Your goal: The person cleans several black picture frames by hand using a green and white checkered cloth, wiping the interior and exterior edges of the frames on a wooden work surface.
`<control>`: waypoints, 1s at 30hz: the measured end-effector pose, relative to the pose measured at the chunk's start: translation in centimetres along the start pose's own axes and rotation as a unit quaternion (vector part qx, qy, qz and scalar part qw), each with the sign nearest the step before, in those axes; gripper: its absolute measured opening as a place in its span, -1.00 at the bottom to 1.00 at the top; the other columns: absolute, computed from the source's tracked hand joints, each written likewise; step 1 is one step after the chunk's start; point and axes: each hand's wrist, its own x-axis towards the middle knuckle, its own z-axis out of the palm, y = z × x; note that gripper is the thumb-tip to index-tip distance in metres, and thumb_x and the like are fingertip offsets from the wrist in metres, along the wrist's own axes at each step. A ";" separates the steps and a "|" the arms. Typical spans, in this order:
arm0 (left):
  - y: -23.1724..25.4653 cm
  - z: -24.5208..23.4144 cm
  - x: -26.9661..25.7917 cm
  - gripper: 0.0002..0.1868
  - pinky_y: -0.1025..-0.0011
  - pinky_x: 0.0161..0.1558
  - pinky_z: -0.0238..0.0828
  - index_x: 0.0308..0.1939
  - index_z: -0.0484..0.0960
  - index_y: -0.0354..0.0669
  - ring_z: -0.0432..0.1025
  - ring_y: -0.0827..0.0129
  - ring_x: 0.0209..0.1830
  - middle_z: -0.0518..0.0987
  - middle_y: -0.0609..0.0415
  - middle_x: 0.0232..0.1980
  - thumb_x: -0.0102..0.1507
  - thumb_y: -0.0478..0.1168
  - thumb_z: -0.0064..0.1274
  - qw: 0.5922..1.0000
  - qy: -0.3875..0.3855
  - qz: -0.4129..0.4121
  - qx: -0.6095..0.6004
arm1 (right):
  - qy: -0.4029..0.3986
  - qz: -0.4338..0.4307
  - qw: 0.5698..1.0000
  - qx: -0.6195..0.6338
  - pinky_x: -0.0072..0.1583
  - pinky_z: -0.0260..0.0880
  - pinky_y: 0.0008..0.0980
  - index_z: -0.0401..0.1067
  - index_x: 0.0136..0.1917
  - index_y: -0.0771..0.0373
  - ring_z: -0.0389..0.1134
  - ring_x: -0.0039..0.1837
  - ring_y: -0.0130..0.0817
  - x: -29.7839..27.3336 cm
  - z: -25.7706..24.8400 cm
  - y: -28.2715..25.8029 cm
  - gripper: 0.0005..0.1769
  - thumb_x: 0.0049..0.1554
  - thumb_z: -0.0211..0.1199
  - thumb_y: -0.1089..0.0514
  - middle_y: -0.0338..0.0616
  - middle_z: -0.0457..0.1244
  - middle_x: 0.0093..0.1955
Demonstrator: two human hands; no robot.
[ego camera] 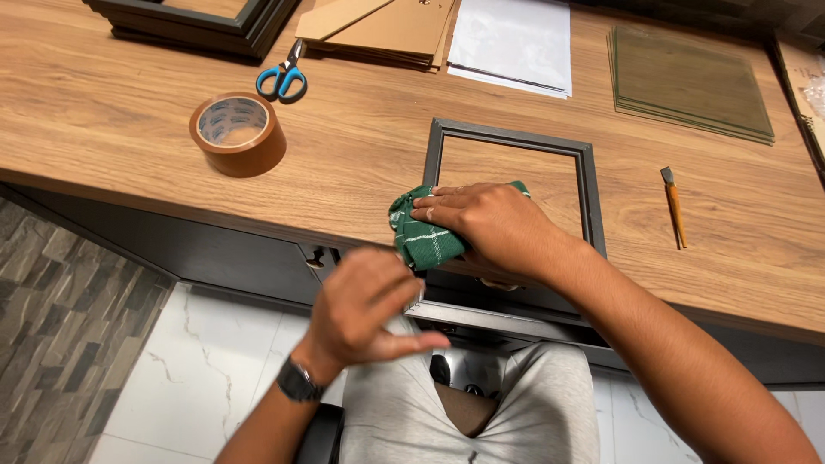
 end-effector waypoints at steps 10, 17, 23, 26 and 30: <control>1.0 2.1 -2.3 -0.76 -0.02 0.06 0.86 0.06 0.90 -0.39 0.78 -0.19 0.02 0.83 -0.27 -0.02 0.39 -0.28 0.51 0.996 -0.004 0.058 0.072 | -0.017 0.024 0.998 -0.051 0.39 0.62 0.01 0.70 0.29 0.06 0.58 0.47 -0.03 1.5 1.1 1.5 -0.41 -0.03 0.40 0.30 -0.21 0.58 0.40; 1.2 2.3 -3.3 -0.74 -0.01 0.08 0.88 0.08 0.92 -0.33 0.80 -0.17 0.05 0.86 -0.24 -0.03 0.37 -0.26 0.54 0.996 -0.002 0.045 0.080 | -0.028 0.042 0.997 -0.066 0.35 0.66 0.12 0.71 0.31 0.07 0.62 0.40 0.07 2.9 0.7 3.5 -0.38 -0.05 0.41 0.28 -0.11 0.60 0.31; 1.2 2.6 -3.3 -0.76 -0.04 0.08 0.88 0.07 0.93 -0.30 0.79 -0.16 0.03 0.85 -0.21 -0.04 0.37 -0.25 0.53 0.997 0.021 0.029 0.070 | -0.007 0.100 0.990 -0.098 0.26 0.68 0.22 0.71 0.31 0.03 0.60 0.41 0.11 4.6 2.7 8.7 -0.38 -0.05 0.42 0.27 -0.20 0.59 0.37; 1.2 2.8 -3.1 -0.75 -0.06 0.09 0.88 0.04 0.92 -0.31 0.79 -0.18 0.03 0.83 -0.22 -0.04 0.35 -0.25 0.55 0.998 0.023 0.024 0.061 | -0.049 0.094 0.988 -0.109 0.28 0.69 0.22 0.73 0.30 0.00 0.60 0.43 0.09 4.0 2.5 5.4 -0.35 -0.09 0.42 0.28 -0.19 0.59 0.39; 0.8 3.1 -3.8 -0.76 -0.06 0.11 0.88 0.04 0.92 -0.33 0.78 -0.17 0.02 0.83 -0.23 -0.05 0.37 -0.25 0.53 0.998 0.021 0.029 0.053 | -0.068 0.101 0.988 -0.091 0.28 0.68 0.25 0.72 0.32 -0.02 0.59 0.45 0.05 4.2 1.9 4.9 -0.33 -0.09 0.42 0.24 -0.23 0.57 0.40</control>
